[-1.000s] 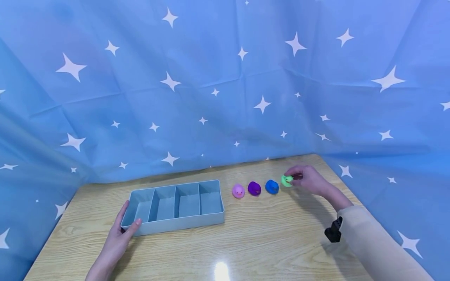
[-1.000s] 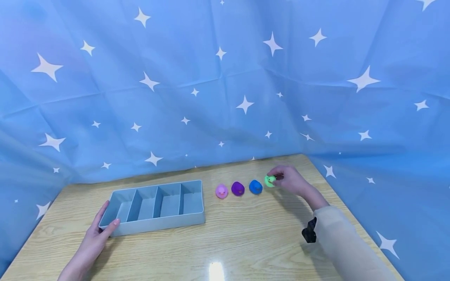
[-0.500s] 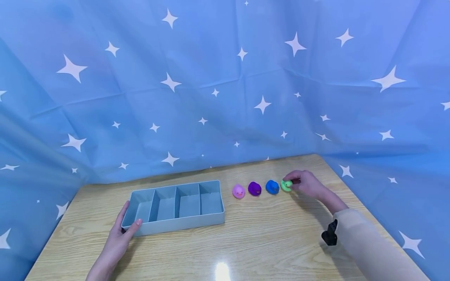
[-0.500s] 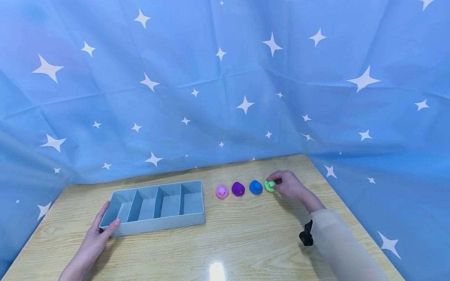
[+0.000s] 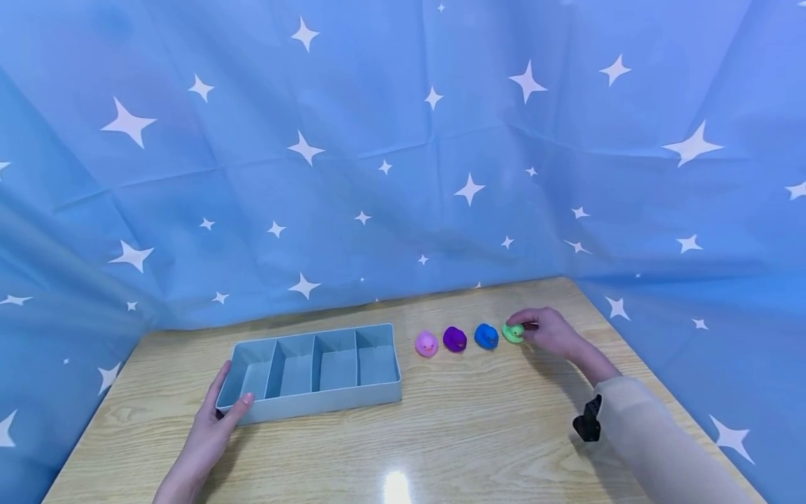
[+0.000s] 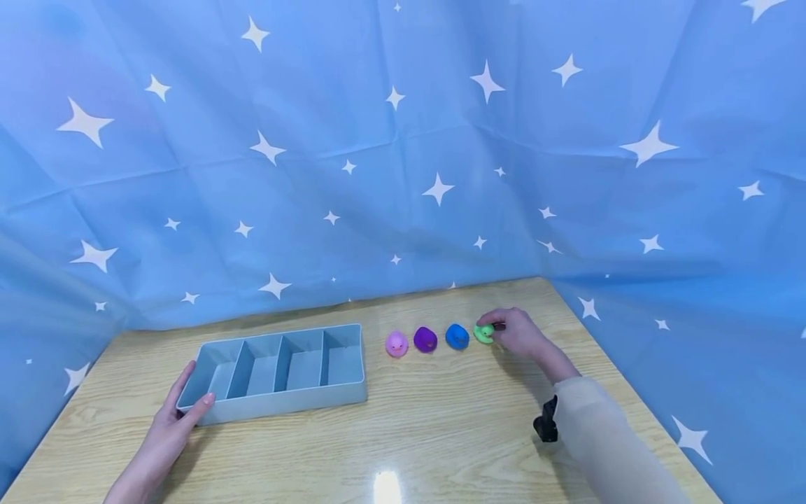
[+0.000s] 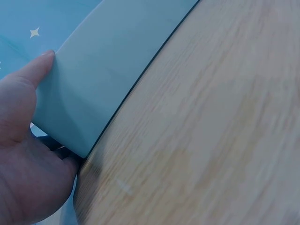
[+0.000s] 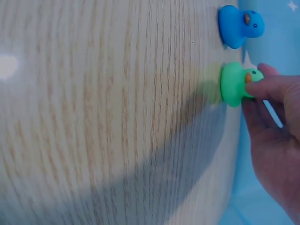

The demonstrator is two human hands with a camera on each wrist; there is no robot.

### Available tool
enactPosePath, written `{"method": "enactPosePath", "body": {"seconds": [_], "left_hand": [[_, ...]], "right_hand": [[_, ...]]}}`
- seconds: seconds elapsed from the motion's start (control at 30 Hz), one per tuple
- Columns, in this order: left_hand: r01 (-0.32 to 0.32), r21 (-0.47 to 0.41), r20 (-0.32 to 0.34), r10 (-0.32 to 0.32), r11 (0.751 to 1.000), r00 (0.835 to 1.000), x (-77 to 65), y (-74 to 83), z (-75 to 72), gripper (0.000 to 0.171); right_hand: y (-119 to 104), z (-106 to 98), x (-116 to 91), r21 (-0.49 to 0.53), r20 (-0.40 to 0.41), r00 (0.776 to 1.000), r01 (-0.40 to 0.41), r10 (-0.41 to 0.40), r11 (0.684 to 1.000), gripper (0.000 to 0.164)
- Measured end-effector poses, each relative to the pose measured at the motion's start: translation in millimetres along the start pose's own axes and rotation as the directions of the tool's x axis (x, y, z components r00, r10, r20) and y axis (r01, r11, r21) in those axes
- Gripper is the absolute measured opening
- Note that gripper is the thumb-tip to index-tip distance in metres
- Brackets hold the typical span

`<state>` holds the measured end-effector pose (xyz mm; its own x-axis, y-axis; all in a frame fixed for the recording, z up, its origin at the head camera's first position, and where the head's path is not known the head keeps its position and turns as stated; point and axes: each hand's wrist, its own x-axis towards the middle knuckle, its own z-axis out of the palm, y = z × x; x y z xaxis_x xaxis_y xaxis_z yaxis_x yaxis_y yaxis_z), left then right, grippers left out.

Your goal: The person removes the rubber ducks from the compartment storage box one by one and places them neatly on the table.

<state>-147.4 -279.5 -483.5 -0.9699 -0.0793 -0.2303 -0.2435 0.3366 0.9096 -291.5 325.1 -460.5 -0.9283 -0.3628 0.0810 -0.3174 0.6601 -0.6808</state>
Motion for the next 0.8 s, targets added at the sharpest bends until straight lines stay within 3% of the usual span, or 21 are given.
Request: {"method": "enactPosePath", "body": {"seconds": [0.3, 0.8], "left_hand": [[0.007, 0.013, -0.003, -0.007, 1.000, 1.000, 1.2, -0.1, -0.2, 0.094], [-0.010, 0.003, -0.010, 0.010, 1.000, 1.000, 0.9, -2.3, -0.3, 0.094]], "right_hand": [[1.7, 2.4, -0.1, -0.005, -0.028, 0.999, -0.047, 0.047, 0.999, 0.023], [1.2, 4.2, -1.4, -0.018, -0.068, 0.997, -0.048, 0.047, 0.999, 0.022]]}}
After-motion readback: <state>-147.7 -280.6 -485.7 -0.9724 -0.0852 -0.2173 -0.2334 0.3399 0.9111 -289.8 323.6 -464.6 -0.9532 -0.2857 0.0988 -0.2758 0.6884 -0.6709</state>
